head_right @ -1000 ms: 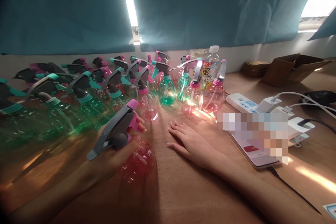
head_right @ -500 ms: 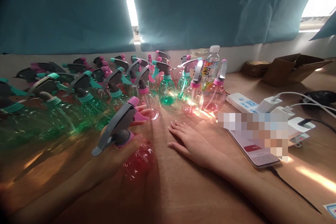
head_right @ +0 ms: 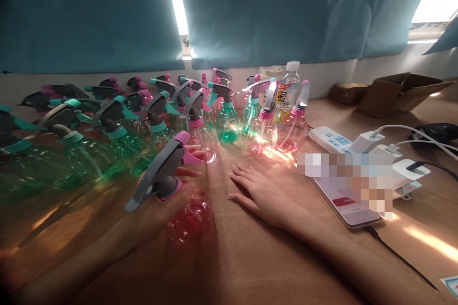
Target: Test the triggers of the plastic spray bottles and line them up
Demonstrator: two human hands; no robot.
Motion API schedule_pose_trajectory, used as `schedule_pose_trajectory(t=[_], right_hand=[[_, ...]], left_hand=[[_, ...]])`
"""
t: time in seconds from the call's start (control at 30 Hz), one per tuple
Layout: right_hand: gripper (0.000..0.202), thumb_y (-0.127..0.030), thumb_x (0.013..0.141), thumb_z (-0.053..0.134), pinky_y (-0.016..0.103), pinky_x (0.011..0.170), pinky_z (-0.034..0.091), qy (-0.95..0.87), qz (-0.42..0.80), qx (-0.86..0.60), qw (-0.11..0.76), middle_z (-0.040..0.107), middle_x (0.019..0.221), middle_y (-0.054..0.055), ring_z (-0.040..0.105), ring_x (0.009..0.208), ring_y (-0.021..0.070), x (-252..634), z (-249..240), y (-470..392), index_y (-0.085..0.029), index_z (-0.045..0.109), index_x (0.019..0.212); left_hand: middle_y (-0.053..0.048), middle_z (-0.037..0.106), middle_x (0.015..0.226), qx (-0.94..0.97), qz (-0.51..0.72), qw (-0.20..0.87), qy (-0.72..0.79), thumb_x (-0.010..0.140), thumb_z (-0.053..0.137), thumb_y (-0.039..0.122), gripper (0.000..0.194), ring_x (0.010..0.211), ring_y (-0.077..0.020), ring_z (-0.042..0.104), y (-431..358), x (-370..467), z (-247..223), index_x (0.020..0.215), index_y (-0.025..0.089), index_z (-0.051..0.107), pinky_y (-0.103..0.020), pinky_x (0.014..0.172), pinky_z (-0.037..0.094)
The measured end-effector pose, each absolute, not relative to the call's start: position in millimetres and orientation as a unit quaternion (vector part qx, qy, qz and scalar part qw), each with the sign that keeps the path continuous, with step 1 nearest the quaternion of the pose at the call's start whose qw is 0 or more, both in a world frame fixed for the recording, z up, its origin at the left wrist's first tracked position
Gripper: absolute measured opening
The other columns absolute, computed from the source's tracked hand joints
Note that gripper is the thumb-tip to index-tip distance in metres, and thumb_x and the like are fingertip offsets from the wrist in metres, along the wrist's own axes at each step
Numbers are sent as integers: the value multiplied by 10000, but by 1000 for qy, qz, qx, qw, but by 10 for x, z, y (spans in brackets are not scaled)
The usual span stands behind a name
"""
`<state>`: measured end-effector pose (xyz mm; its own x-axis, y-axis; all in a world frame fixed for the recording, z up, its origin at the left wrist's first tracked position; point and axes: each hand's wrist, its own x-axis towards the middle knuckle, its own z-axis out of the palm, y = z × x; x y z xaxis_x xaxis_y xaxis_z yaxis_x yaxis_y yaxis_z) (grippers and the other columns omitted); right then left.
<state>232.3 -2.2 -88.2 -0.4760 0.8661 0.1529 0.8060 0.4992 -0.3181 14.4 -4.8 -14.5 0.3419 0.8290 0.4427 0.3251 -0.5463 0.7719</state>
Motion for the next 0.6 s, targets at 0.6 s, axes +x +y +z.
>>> schedule_pose_trajectory(t=[0.6], right_hand=[[512, -484, 965, 443, 505, 1113, 353, -855, 86, -494, 132, 488, 1449, 90, 450, 1339, 291, 2315, -833, -26, -200, 530, 1382]], left_hand=[[-45, 649, 1140, 780, 436, 278, 353, 748, 535, 143, 532, 823, -158, 649, 8, 116, -197, 1262, 277, 569, -259, 663, 577]])
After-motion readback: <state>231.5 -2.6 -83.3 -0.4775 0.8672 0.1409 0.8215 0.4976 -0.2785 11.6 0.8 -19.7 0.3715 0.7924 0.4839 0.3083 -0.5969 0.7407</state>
